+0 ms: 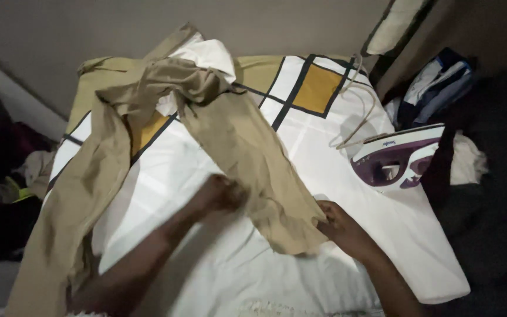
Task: Folding and ironing a pair of trousers on a bed.
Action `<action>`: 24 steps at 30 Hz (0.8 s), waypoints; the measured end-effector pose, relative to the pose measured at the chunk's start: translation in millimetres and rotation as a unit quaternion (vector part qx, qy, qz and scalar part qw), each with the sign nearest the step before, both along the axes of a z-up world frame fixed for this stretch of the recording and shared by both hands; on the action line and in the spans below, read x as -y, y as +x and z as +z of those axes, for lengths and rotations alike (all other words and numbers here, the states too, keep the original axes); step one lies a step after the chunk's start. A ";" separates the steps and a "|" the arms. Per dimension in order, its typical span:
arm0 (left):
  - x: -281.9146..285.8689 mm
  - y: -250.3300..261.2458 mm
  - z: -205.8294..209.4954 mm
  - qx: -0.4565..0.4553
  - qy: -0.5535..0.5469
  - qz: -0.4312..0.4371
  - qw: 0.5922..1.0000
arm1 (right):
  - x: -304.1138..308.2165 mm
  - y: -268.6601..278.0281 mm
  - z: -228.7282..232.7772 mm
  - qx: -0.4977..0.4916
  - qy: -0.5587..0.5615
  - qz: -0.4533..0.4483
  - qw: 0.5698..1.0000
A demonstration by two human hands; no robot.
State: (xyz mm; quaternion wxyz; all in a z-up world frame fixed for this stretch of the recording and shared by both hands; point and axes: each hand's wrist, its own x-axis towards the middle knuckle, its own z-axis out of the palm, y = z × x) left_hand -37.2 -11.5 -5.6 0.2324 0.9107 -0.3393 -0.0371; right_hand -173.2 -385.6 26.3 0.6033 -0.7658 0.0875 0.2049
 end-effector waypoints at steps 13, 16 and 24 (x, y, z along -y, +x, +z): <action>35.4 -209.6 56.6 -0.527 -0.394 0.291 0.695 | -26.0 -60.8 51.2 -0.061 0.010 0.033 0.998; 27.7 -211.9 75.5 -0.427 -0.281 0.304 0.804 | -38.4 -63.3 69.6 0.022 -0.199 0.043 0.979; 18.5 -111.0 41.8 0.134 -0.177 0.074 0.972 | -96.8 20.5 35.2 0.401 -0.323 0.223 0.828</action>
